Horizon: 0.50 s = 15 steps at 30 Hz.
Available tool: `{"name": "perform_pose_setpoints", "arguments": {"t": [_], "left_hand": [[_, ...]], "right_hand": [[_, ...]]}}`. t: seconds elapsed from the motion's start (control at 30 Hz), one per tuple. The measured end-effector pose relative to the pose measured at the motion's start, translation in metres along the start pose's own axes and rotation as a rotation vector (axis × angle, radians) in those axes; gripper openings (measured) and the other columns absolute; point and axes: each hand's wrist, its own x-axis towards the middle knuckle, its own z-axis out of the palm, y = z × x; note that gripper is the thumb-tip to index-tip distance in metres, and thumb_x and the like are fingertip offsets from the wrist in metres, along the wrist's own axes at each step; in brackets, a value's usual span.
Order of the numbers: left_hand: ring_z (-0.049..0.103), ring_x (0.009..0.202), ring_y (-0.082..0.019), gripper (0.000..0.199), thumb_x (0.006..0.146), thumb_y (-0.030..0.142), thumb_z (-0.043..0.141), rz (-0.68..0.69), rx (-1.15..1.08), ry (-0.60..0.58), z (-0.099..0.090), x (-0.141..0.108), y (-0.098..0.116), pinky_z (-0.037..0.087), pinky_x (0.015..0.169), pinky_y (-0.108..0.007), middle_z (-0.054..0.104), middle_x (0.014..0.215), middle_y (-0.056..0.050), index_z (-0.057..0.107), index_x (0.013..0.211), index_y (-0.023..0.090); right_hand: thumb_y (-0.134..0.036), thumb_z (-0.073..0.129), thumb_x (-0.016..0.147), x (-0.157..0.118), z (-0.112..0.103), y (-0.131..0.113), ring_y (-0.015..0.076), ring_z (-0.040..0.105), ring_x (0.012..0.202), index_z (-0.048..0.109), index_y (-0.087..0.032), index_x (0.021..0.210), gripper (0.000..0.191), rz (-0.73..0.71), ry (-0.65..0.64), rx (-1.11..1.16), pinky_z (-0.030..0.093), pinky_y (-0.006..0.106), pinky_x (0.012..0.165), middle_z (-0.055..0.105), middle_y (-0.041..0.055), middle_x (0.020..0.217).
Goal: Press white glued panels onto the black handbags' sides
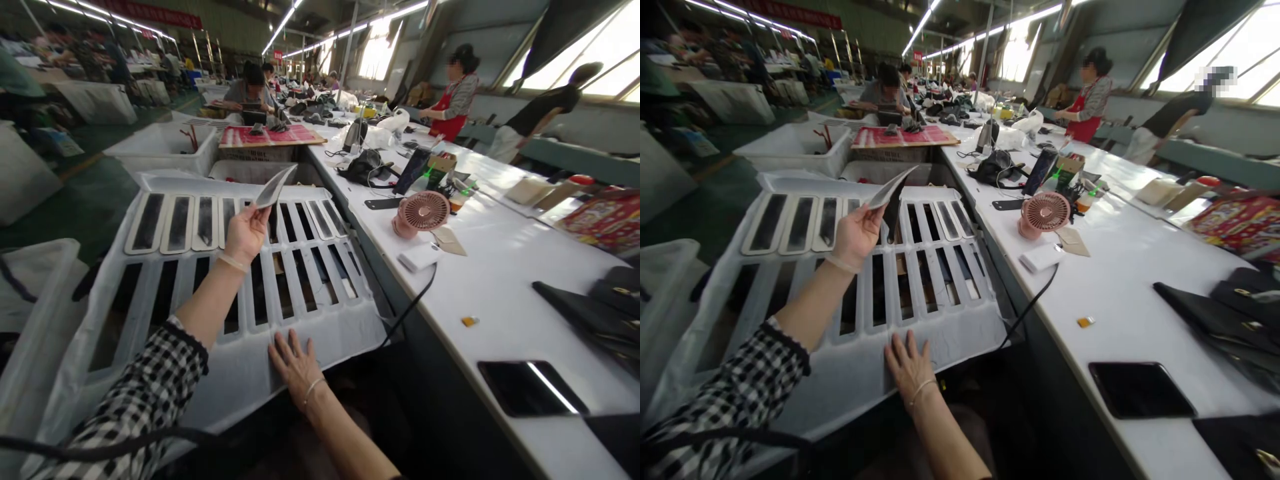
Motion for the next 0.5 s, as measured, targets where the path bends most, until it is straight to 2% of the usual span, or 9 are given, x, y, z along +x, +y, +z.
{"name": "perform_pose_setpoints", "arguments": {"t": [0.07,0.13,0.17,0.23,0.3,0.33,0.4,0.47,0.5], "left_hand": [[0.065,0.098,-0.015,0.020,0.089,0.010,0.048,0.030,0.065,-0.085,0.014,-0.030,-0.003,0.051,0.095,-0.028,0.069,0.081,-0.001,0.056,0.072,0.018],[0.066,0.089,-0.015,0.015,0.085,0.013,0.057,0.029,0.160,-0.194,0.024,-0.066,-0.008,0.052,0.088,-0.026,0.068,0.081,0.001,0.056,0.071,0.019],[0.065,0.083,-0.014,0.015,0.084,0.015,0.061,0.017,0.219,-0.254,0.027,-0.085,-0.010,0.053,0.082,-0.025,0.066,0.077,0.001,0.056,0.070,0.019],[0.063,0.074,-0.013,0.014,0.081,0.016,0.067,-0.011,0.339,-0.361,0.031,-0.125,-0.013,0.051,0.073,-0.021,0.064,0.072,0.002,0.060,0.069,0.019],[0.063,0.078,-0.015,0.005,0.081,0.016,0.067,-0.035,0.443,-0.483,0.034,-0.165,-0.016,0.051,0.072,-0.022,0.068,0.082,0.000,0.066,0.084,0.020],[0.064,0.085,-0.018,0.016,0.083,0.016,0.065,-0.023,0.528,-0.593,0.036,-0.184,-0.017,0.051,0.077,-0.026,0.070,0.094,-0.001,0.067,0.097,0.022],[0.062,0.105,-0.022,0.035,0.088,0.015,0.056,0.100,0.720,-0.923,0.041,-0.220,-0.021,0.050,0.091,-0.032,0.061,0.126,-0.005,0.056,0.121,0.027],[0.055,0.120,-0.022,0.043,0.091,0.012,0.047,0.243,0.799,-1.240,0.049,-0.252,-0.026,0.047,0.100,-0.033,0.048,0.142,-0.009,0.043,0.132,0.026],[0.052,0.124,-0.022,0.042,0.092,0.010,0.044,0.295,0.783,-1.357,0.053,-0.266,-0.029,0.046,0.102,-0.033,0.046,0.144,-0.013,0.042,0.132,0.022]], "right_hand": [[-0.009,0.072,0.064,-0.001,-0.018,-0.004,0.0429,0.028,0.135,0.058,-0.023,0.124,0.063,0.065,0.051,0.163,0.020,0.073,0.104,0.041,0.0111,0.146],[-0.022,0.071,0.069,-0.010,-0.047,-0.005,0.0377,0.050,0.121,0.061,-0.021,0.116,0.048,0.178,0.166,0.355,0.040,0.061,0.099,0.057,0.0136,0.130],[-0.032,0.064,0.078,-0.018,-0.065,-0.005,0.0339,0.059,0.109,0.059,-0.019,0.117,0.041,0.247,0.249,0.460,0.048,0.056,0.092,0.062,0.0146,0.120],[-0.049,0.041,0.092,-0.041,-0.106,-0.008,0.0278,0.068,0.091,0.048,-0.017,0.125,0.047,0.378,0.443,0.681,0.057,0.049,0.077,0.063,0.0153,0.112],[-0.062,0.029,0.092,-0.072,-0.146,-0.015,0.0253,0.067,0.096,0.037,-0.021,0.131,0.057,0.445,0.639,0.878,0.059,0.043,0.073,0.054,0.0158,0.126],[-0.066,0.031,0.090,-0.089,-0.164,-0.021,0.0248,0.065,0.101,0.033,-0.024,0.133,0.060,0.458,0.731,0.948,0.059,0.042,0.075,0.049,0.0147,0.132],[-0.070,0.048,0.083,-0.124,-0.190,-0.037,0.0248,0.061,0.107,0.030,-0.029,0.133,0.067,0.456,0.898,1.051,0.059,0.039,0.075,0.044,0.0114,0.137],[-0.062,0.067,0.074,-0.157,-0.199,-0.053,0.0243,0.061,0.105,0.033,-0.031,0.133,0.075,0.426,1.042,1.109,0.058,0.035,0.070,0.047,0.0085,0.134],[-0.055,0.075,0.070,-0.172,-0.199,-0.061,0.0235,0.061,0.103,0.036,-0.031,0.133,0.077,0.418,1.106,1.107,0.057,0.032,0.068,0.050,0.0073,0.132]]}}
